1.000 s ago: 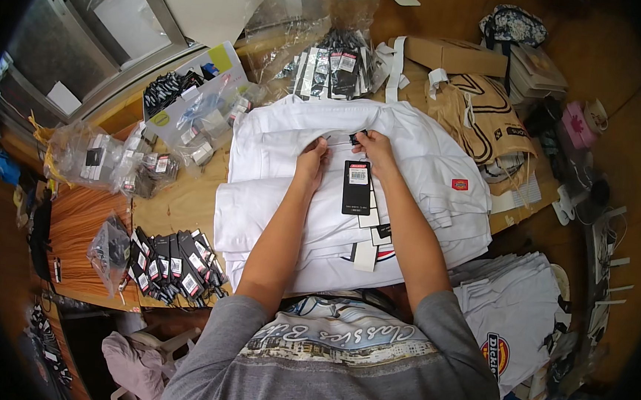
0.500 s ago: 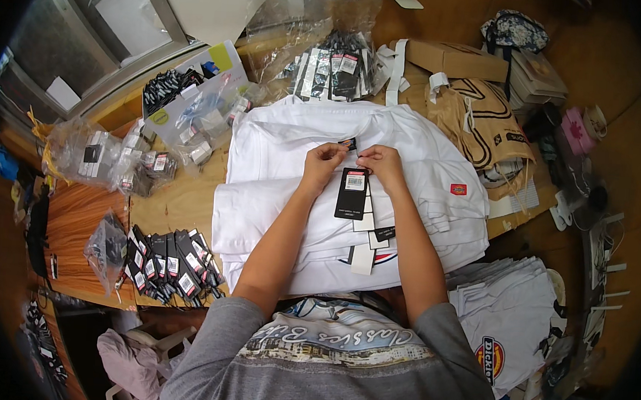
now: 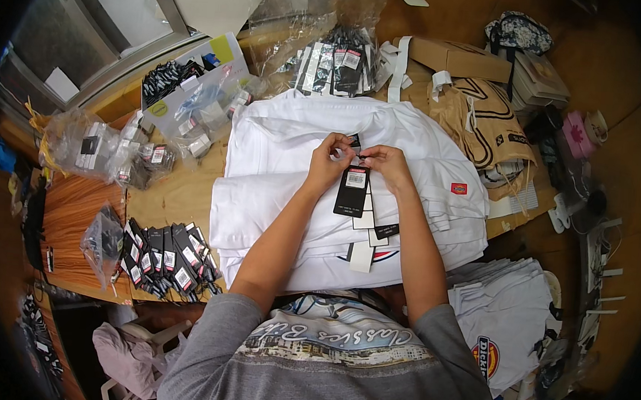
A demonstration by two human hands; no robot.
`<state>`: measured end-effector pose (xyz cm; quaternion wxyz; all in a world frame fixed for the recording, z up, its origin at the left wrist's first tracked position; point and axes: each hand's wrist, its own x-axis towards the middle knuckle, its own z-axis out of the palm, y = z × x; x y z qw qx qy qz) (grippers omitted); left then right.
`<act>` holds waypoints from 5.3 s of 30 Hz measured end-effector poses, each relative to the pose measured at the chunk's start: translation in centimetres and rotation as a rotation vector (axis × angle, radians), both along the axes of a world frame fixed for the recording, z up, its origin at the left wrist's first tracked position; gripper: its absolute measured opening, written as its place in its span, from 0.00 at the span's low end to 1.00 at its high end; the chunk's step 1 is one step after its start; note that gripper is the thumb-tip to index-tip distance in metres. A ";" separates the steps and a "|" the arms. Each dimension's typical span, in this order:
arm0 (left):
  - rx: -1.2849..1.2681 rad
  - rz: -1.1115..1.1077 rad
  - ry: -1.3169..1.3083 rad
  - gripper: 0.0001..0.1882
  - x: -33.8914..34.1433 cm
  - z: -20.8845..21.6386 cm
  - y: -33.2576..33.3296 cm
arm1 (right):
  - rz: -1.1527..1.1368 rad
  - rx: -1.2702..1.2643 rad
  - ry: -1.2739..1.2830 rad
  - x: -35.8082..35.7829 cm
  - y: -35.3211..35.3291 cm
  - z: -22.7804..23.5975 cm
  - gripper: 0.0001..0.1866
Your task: The person repeatedly picks up white t-shirts, attaches tags to the collar area, and stacks them on a table. The person also handles plastic packaging and cardboard inserts, placing them aside or into a bag.
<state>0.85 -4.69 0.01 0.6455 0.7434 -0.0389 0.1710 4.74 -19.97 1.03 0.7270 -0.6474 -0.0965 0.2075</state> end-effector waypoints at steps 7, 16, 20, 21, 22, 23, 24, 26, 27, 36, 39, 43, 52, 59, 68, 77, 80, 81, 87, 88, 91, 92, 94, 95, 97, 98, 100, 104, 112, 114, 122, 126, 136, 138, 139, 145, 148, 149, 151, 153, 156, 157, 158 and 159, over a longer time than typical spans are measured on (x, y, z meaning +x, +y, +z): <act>0.082 0.040 -0.046 0.11 -0.1 0.4 -0.2 | -0.017 -0.004 0.019 0.0 0.2 0.1 0.09; 0.174 -0.032 -0.059 0.09 -0.1 0.4 -0.4 | -0.088 -0.041 -0.130 -0.2 0.6 -0.9 0.10; 0.142 -0.104 0.004 0.10 0.1 -0.2 -0.2 | -0.086 -0.048 -0.136 -0.3 0.6 -0.9 0.10; 0.146 -0.120 0.028 0.10 0.2 -0.2 -0.2 | -0.079 -0.073 -0.143 -0.3 0.6 -1.0 0.10; 0.149 -0.136 0.051 0.10 0.2 -0.2 -0.2 | -0.073 -0.097 -0.151 -0.3 0.6 -1.0 0.10; 0.156 -0.143 0.083 0.11 0.3 -0.2 -0.2 | -0.079 -0.110 -0.160 -0.3 0.6 -1.1 0.10; 0.161 -0.145 0.113 0.12 0.4 -0.3 -0.1 | -0.083 -0.124 -0.171 -0.4 0.7 -0.9 0.09; 0.109 -0.183 0.158 0.14 0.6 -0.7 0.0 | -0.091 -0.156 -0.187 -0.4 0.9 -0.7 0.09; 0.054 -0.216 0.175 0.15 0.7 -0.9 0.2 | -0.082 -0.159 -0.189 -0.4 0.9 -0.7 0.09; 0.213 -0.121 0.290 0.26 1.8 1.1 2.5 | 0.234 -0.318 -0.299 2.8 -1.2 0.3 0.11; 1.048 0.137 0.059 0.38 0.9 3.9 6.6 | -0.176 -0.564 -0.669 7.2 -5.1 2.5 0.11; 1.416 0.029 0.481 0.44 -0.5 4.2 12.9 | -0.095 -0.847 -0.772 9.2 -5.4 5.1 0.19; 0.556 0.039 0.161 0.12 0.1 7.2 17.2 | 0.492 -1.643 -0.961 11.0 -0.6 4.7 0.17; 0.379 -0.016 0.109 0.08 -1.4 8.4 18.1 | 0.363 -1.212 -1.151 10.4 -5.1 9.4 0.10; 0.319 -0.129 0.264 0.10 -7.3 12.3 18.5 | -0.073 -0.486 -0.562 -0.1 -13.7 13.2 0.21; 0.706 0.280 -0.287 0.24 -4.5 6.7 9.0 | -0.494 -0.876 -1.081 -4.2 -4.9 8.5 0.10; 0.719 -0.245 0.160 0.44 -7.8 6.1 -0.1 | -0.275 -0.889 -0.689 -3.4 -1.1 6.1 0.16; 0.865 -0.178 -0.057 0.43 -8.5 4.5 -1.8 | -0.240 -0.922 -0.745 -2.8 -0.8 5.5 0.17; 1.019 -0.054 -0.118 0.23 -11.8 6.2 -2.6 | -0.182 -1.125 -0.922 -1.6 -2.2 4.4 0.25; 1.004 -0.055 -0.138 0.22 -13.0 7.2 -2.7 | -0.191 -1.127 -0.926 -1.3 -2.5 4.2 0.25; 0.917 -0.103 -0.176 0.21 -16.2 8.2 -3.0 | -0.234 -1.111 -0.896 -0.5 -3.0 3.1 0.25; 0.834 -0.152 -0.070 0.19 -16.8 8.9 -3.2 | -0.221 -1.127 -0.870 -0.4 -3.0 2.9 0.25; 0.380 -0.188 0.138 0.17 -17.2 7.2 -3.1 | -0.195 -1.155 -0.821 -0.3 -2.8 2.8 0.26; 0.150 -0.205 0.237 0.16 -17.3 6.6 -3.0 | -0.195 -1.162 -0.821 -0.3 -2.8 2.8 0.26; -0.517 -0.301 0.582 0.14 -17.6 6.7 -2.6 | -0.193 -1.176 -0.818 -0.4 -2.7 2.9 0.26; -0.714 -0.325 0.691 0.14 -17.7 6.8 -2.1 | -0.188 -1.184 -0.820 -0.5 -2.6 3.0 0.27; -1.070 -0.360 0.833 0.15 -18.0 6.3 -1.1 | -0.173 -1.203 -0.823 -1.0 -2.4 3.7 0.29; -1.139 -0.511 1.109 0.20 -19.1 3.2 -0.1 | -0.208 -1.232 -0.835 -1.3 -2.1 3.7 0.33; 0.050 -0.547 0.711 0.09 -13.0 8.0 7.4 | -0.126 -1.337 -1.166 0.9 -2.3 3.3 0.22; 0.285 -0.054 0.394 0.09 -7.9 6.8 10.5 | -0.268 -1.162 -0.936 2.6 -2.1 3.7 0.16; 0.101 0.176 0.779 0.23 0.7 5.5 10.8 | -0.499 -0.279 -0.240 7.1 -8.1 6.9 0.11; -0.377 -0.193 0.250 0.20 -4.6 7.2 15.3 | -0.305 0.387 -0.218 2.5 -13.0 9.1 0.06; 0.893 0.270 0.062 0.17 0.8 2.1 21.5 | -0.133 -0.369 -0.252 10.7 -11.0 7.9 0.13; 0.979 0.337 0.168 0.23 2.7 0.2 21.9 | -0.155 -0.642 -0.668 14.1 -8.0 3.7 0.14; 1.046 0.392 0.235 0.24 2.7 -0.9 23.0 | -0.077 -0.844 -0.573 14.4 -5.9 3.1 0.19; 1.294 0.312 0.334 0.20 3.3 2.5 20.9 | 0.027 -1.288 -0.638 12.2 -4.8 2.0 0.28; 1.181 0.420 0.152 0.18 2.8 5.5 19.5 | 0.010 -1.324 -0.701 12.1 -5.1 1.4 0.29; 1.116 0.417 0.120 0.18 2.7 6.0 19.2 | -0.002 -1.319 -0.737 12.1 -5.4 0.6 0.29; 0.971 0.459 0.084 0.18 2.6 4.7 20.0 | 0.071 -1.214 -0.767 12.8 -4.7 -0.5 0.29; 0.913 0.512 0.126 0.19 2.6 1.4 21.1 | 0.131 -1.237 -0.764 12.9 -3.3 -0.6 0.29; 0.847 0.552 0.352 0.22 3.0 -1.9 21.8 | 0.148 -1.468 -0.783 11.7 -1.4 0.4 0.29; 0.760 0.519 0.470 0.23 3.3 -1.1 21.0 | 0.143 -1.462 -0.775 11.6 -1.6 0.7 0.31; 0.669 0.484 0.583 0.24 3.6 0.0 20.5 | 0.139 -1.455 -0.769 11.5 -1.7 1.0 0.33; 0.673 0.431 0.537 0.23 3.5 1.8 20.1 | 0.140 -1.450 -0.757 11.2 -2.0 1.3 0.34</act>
